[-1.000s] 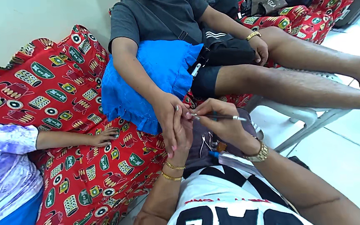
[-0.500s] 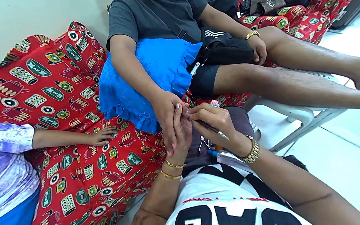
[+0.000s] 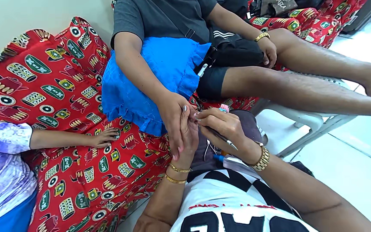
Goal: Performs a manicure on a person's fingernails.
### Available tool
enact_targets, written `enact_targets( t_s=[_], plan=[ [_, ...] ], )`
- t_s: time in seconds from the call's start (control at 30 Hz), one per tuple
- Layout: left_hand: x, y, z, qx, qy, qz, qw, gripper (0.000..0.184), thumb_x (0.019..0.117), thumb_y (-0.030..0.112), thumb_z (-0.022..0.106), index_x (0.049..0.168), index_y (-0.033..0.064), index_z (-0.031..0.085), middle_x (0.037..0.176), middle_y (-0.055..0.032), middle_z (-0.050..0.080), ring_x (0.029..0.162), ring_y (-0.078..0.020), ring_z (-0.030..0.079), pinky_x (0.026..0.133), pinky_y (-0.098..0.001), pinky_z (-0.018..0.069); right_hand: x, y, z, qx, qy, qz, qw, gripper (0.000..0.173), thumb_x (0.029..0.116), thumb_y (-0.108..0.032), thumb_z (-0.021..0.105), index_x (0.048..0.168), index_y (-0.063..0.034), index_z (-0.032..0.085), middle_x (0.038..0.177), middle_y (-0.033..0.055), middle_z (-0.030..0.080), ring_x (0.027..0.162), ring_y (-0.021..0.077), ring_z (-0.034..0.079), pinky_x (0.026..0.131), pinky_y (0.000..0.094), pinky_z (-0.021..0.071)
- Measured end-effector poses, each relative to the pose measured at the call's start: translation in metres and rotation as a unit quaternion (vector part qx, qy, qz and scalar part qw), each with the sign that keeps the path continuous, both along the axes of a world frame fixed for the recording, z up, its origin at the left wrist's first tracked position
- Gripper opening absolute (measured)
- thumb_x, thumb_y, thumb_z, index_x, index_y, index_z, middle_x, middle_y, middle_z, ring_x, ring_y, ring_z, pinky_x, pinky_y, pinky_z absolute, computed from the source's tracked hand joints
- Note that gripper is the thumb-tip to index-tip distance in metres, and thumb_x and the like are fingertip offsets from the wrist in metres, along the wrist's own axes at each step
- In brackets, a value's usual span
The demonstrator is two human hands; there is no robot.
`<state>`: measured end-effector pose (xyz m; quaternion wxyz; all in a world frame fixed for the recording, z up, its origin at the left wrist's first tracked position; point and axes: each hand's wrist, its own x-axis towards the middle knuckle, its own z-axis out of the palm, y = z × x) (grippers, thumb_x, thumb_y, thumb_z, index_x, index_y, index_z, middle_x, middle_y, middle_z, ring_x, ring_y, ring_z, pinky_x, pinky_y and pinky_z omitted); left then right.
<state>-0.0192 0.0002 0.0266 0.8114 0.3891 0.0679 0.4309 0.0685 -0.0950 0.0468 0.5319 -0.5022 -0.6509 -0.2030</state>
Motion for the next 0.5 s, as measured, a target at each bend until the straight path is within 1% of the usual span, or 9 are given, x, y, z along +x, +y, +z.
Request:
enact_targets(
  t_s=[0.07,0.13,0.2,0.27,0.4,0.5],
  plan=[
    [0.0004,-0.0004,-0.001,0.004,0.002,0.003,1.0,0.028,0.108,0.021,0.046,0.097,0.0111,0.07,0.083,0.0028,0.067,0.08,-0.0054,0.066,0.078,-0.0223,0.0567,0.0016,0.0032,-0.0024,0.006,0.003,-0.006,1.0,0.008,0.0865,0.0,0.064,0.082,0.0025,0.07,0.093,0.0167,0.072,0.09,0.0211,0.071,0.077,0.0273,0.0583],
    [-0.0003,-0.0011,0.0018,0.003,0.013,0.008,1.0,0.028,0.1082,0.021,0.045,0.097,0.0113,0.07,0.082,0.0031,0.067,0.079,-0.005,0.067,0.078,-0.0221,0.057,0.0012,0.0015,-0.0006,0.006,0.008,-0.001,1.0,0.008,0.0863,0.001,0.064,0.083,0.0029,0.071,0.093,0.0167,0.072,0.089,0.0207,0.071,0.078,0.0265,0.0581],
    [-0.0013,-0.0007,0.0028,0.006,0.025,0.011,1.0,0.029,0.1084,0.022,0.045,0.095,0.0119,0.069,0.08,0.0039,0.065,0.076,-0.0045,0.066,0.077,-0.0218,0.0568,-0.001,-0.0004,0.0022,-0.003,0.004,-0.005,1.0,0.008,0.0859,0.0,0.064,0.081,0.0021,0.07,0.094,0.0168,0.073,0.089,0.0206,0.072,0.076,0.0268,0.0584],
    [-0.0013,-0.0004,0.0006,0.01,0.025,0.009,1.0,0.029,0.1085,0.022,0.045,0.096,0.0124,0.069,0.08,0.0045,0.065,0.077,-0.004,0.066,0.076,-0.021,0.0567,-0.0008,0.0025,0.0008,-0.003,0.003,-0.008,1.0,0.007,0.0855,0.0,0.064,0.081,0.002,0.07,0.091,0.0161,0.072,0.086,0.0204,0.071,0.073,0.0272,0.0578],
    [-0.0014,-0.0003,0.0006,0.009,0.014,0.007,1.0,0.029,0.1081,0.021,0.045,0.096,0.0114,0.069,0.081,0.0033,0.067,0.078,-0.005,0.066,0.077,-0.0219,0.0566,0.0007,0.0033,0.0024,0.0,0.025,0.002,1.0,0.007,0.0851,0.002,0.064,0.084,0.0038,0.071,0.089,0.0151,0.071,0.085,0.0179,0.07,0.073,0.0244,0.0577],
    [-0.0021,-0.0011,0.0012,0.008,0.024,0.016,1.0,0.028,0.1079,0.021,0.046,0.095,0.0113,0.07,0.082,0.0031,0.067,0.08,-0.0052,0.066,0.079,-0.0228,0.0569,-0.0003,0.0043,0.0039,-0.009,0.004,-0.012,1.0,0.007,0.0845,0.0,0.065,0.081,0.0021,0.07,0.088,0.015,0.071,0.084,0.0195,0.07,0.071,0.0263,0.0574]
  ],
)
